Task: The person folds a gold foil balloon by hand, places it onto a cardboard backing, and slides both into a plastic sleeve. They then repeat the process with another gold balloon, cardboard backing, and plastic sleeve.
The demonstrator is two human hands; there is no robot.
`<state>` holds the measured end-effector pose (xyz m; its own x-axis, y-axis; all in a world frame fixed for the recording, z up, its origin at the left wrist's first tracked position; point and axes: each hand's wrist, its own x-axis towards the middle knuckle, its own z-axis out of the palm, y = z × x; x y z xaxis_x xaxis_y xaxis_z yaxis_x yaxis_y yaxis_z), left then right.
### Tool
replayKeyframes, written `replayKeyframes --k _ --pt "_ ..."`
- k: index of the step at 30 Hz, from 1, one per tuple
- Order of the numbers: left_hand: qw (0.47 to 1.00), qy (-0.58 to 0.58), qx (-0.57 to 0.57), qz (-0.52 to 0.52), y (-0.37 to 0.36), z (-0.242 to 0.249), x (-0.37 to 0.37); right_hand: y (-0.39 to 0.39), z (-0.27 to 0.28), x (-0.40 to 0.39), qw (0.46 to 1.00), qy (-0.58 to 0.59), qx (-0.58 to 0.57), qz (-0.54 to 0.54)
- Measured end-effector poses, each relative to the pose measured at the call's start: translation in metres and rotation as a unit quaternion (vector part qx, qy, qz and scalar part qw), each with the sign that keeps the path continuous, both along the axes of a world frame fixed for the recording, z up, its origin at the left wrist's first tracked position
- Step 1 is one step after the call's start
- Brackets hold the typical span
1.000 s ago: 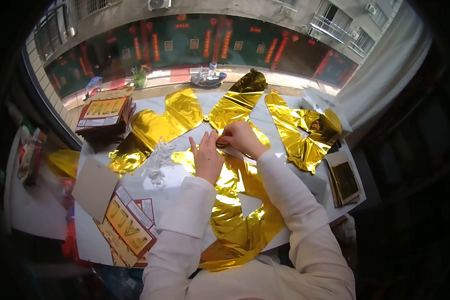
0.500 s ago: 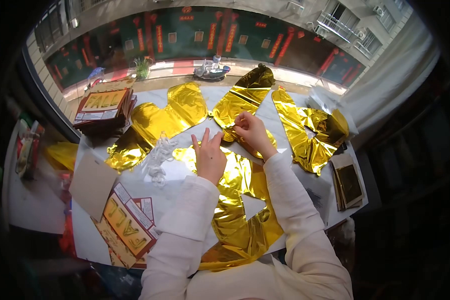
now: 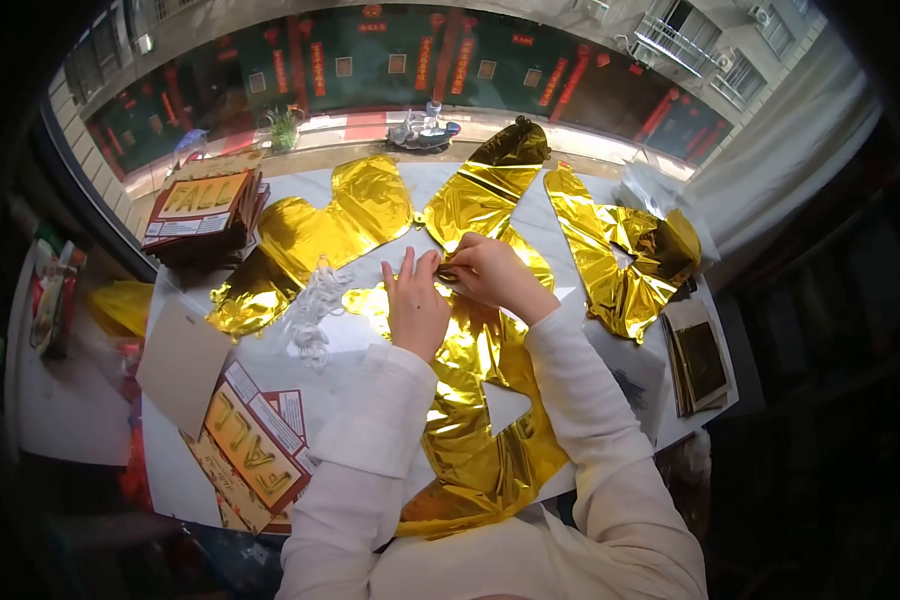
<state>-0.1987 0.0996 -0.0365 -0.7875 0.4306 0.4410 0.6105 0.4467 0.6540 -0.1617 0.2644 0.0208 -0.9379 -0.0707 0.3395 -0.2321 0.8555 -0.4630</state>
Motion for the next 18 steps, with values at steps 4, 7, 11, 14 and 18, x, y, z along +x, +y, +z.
replayKeyframes --k 4,7,11,14,18 --pt "1.000 0.024 -0.005 -0.003 0.000 0.000 0.001 0.009 -0.002 -0.002 0.999 -0.005 -0.050 -0.020" --pt "0.999 0.033 -0.026 -0.014 -0.002 0.007 0.004 0.014 -0.007 -0.004 0.979 -0.023 -0.197 -0.048" --pt "0.999 0.050 0.001 0.000 0.002 0.003 0.004 0.031 -0.012 -0.006 0.966 -0.042 -0.248 -0.059" --pt "0.994 0.109 0.000 -0.010 0.004 0.004 0.004 0.042 -0.020 -0.008 0.942 -0.092 -0.316 -0.064" --pt "0.991 0.100 -0.082 -0.027 0.003 -0.003 0.005 0.040 -0.021 -0.007 0.899 -0.128 -0.410 -0.092"
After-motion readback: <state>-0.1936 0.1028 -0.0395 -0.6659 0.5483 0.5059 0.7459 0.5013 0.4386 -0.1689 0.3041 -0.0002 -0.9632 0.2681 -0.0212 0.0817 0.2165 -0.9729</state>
